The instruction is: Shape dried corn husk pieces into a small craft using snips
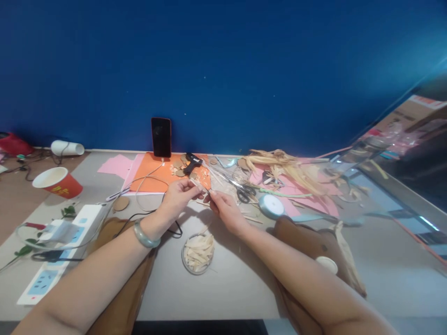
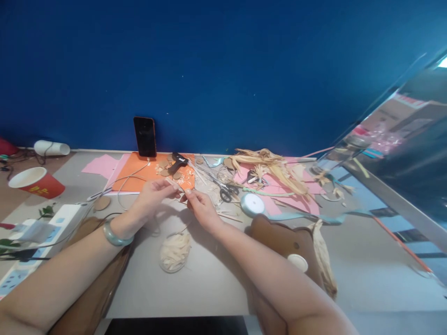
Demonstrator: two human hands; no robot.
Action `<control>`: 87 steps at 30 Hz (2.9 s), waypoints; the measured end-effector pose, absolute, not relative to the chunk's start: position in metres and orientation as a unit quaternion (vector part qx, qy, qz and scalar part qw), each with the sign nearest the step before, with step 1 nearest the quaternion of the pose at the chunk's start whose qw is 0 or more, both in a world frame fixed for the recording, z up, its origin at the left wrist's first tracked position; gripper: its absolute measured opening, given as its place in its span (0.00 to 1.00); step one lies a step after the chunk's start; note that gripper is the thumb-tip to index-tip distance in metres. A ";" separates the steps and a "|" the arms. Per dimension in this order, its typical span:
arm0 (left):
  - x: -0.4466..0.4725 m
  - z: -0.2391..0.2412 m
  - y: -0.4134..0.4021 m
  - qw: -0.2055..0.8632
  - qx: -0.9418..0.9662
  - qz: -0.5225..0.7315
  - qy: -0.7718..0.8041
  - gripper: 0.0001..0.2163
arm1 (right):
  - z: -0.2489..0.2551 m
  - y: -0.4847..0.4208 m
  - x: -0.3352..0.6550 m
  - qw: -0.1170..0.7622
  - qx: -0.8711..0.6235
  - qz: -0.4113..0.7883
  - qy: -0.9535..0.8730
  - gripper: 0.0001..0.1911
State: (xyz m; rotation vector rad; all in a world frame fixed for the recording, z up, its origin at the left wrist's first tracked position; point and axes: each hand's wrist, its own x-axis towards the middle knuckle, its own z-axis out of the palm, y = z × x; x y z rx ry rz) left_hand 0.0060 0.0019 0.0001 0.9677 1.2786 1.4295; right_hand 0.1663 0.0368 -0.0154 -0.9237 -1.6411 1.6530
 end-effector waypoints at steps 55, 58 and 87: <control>0.011 0.006 -0.005 0.475 0.509 0.490 0.523 0.12 | -0.022 0.043 0.167 0.331 -0.324 0.592 -0.659 0.27; 0.010 0.005 -0.005 0.464 0.528 0.488 0.517 0.13 | -0.022 0.043 0.167 0.314 -0.315 0.603 -0.662 0.26; 0.011 0.002 -0.006 0.426 0.578 0.436 0.543 0.15 | -0.015 0.039 0.168 0.342 -0.321 0.534 -0.703 0.26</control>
